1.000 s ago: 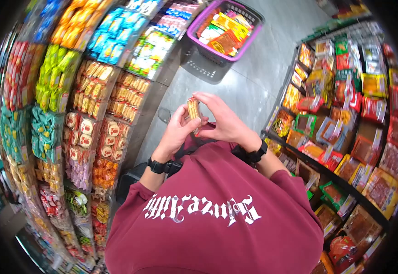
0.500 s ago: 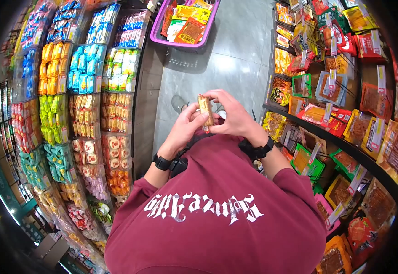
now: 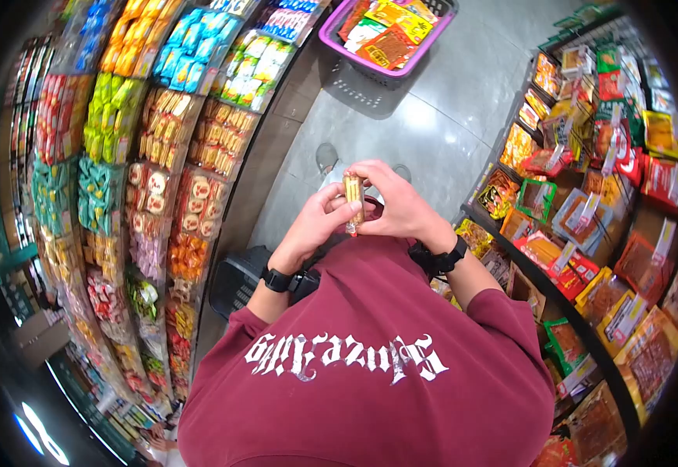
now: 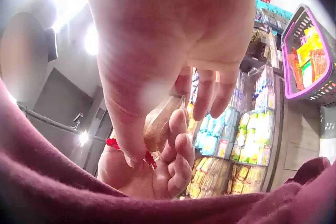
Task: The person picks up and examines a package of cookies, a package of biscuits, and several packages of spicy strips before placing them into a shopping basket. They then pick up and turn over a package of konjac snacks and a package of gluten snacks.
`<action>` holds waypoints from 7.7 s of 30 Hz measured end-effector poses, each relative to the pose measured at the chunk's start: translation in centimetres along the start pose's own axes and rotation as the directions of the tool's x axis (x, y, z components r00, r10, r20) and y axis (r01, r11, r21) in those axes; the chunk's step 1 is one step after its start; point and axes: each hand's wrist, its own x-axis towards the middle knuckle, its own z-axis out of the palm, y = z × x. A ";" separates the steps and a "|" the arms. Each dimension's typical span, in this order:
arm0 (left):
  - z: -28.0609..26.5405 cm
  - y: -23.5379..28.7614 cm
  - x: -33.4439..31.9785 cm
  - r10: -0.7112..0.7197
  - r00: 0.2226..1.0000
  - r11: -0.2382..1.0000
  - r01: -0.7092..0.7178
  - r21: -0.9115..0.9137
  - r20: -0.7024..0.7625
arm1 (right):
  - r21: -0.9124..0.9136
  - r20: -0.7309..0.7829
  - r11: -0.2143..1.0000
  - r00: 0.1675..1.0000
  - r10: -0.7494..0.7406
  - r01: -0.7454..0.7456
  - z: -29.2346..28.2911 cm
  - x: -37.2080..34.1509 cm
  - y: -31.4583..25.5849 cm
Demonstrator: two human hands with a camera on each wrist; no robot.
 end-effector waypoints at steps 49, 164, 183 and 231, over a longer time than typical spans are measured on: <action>-48.0 7.5 -7.9 0.604 0.230 0.668 0.377 0.642 -0.763 | -0.173 0.635 0.978 0.773 0.018 0.119 26.5 49.7 -0.1; -65.9 -8.1 10.3 0.095 0.514 0.987 0.060 0.146 -0.852 | 0.182 -0.183 0.427 0.396 0.900 -0.886 10.8 0.9 19.4; -58.4 -6.7 6.6 0.075 0.374 0.997 -0.061 0.056 -0.924 | -0.026 -0.123 0.309 0.310 0.943 -0.951 5.7 19.1 21.1; -26.7 -20.5 -9.6 0.220 0.249 0.964 -0.205 0.171 -0.943 | -0.310 0.625 0.899 0.646 0.439 -0.311 20.7 27.5 11.1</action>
